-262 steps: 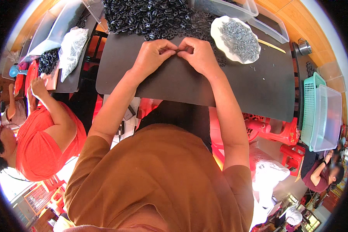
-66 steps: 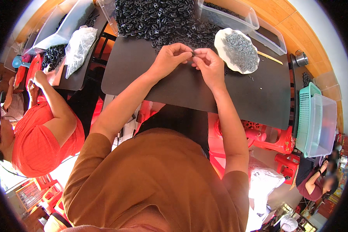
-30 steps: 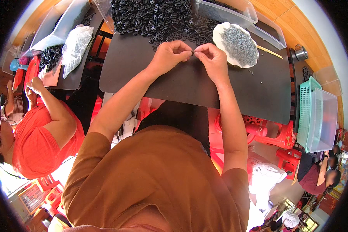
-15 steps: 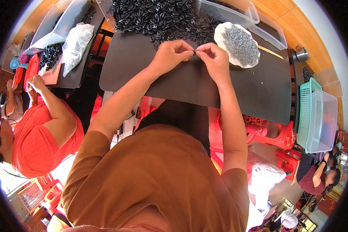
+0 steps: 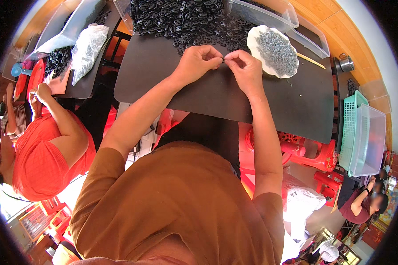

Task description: The person sits at a table and repeatedly picks up small black plastic rings and silver metal pins. They insert the pins into the rings and place the assembled units into a white bowl. The process is repetitive and involves handling small parts by hand.

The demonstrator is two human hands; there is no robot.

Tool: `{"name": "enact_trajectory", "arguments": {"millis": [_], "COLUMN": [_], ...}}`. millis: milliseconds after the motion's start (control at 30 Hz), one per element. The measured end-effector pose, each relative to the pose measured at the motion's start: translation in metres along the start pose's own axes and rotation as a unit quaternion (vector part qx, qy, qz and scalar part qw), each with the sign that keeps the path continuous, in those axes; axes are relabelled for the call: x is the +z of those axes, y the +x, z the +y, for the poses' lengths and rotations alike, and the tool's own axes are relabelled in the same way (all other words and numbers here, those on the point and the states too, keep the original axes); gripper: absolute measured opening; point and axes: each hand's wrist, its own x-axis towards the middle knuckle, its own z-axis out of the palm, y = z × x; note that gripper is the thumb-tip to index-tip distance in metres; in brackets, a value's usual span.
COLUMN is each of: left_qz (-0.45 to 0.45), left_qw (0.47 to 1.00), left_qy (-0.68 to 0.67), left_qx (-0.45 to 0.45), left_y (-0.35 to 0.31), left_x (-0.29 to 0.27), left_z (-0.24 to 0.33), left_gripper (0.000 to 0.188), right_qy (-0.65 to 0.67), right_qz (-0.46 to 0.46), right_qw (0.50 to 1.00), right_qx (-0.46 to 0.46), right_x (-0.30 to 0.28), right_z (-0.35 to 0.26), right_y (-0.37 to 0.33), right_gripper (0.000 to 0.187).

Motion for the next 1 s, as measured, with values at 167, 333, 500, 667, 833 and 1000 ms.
{"name": "enact_trajectory", "arguments": {"millis": [167,333,500,667,833,1000], "left_qz": [0.005,0.018,0.023,0.022,0.052,0.042], "left_qw": [1.000,0.997,0.991,0.997,0.996,0.995], "left_qy": [0.002,-0.071,-0.125,-0.071,0.011,0.049], "left_qx": [0.000,-0.034,-0.031,-0.007,0.077,0.078], "left_y": [0.000,0.002,0.005,0.004,0.000,-0.001], "left_x": [-0.001,-0.001,0.000,0.002,0.000,-0.003], "left_z": [-0.002,-0.001,-0.007,-0.009,-0.005,-0.008], "left_gripper": [0.014,0.016,0.017,0.014,0.015,0.013], "right_qy": [-0.049,0.002,0.055,0.015,-0.065,-0.088], "right_qz": [-0.026,0.014,0.041,0.038,0.013,-0.007], "right_qw": [0.998,1.000,0.998,0.999,0.997,0.993], "right_qx": [-0.023,-0.007,-0.012,0.000,-0.040,-0.082], "right_x": [0.002,0.010,0.015,0.012,0.011,0.013], "right_z": [-0.006,-0.002,0.003,0.001,-0.004,-0.007], "right_y": [0.005,0.006,0.009,0.009,0.007,0.004], "right_gripper": [0.006,0.009,0.016,0.021,0.016,0.013]}}
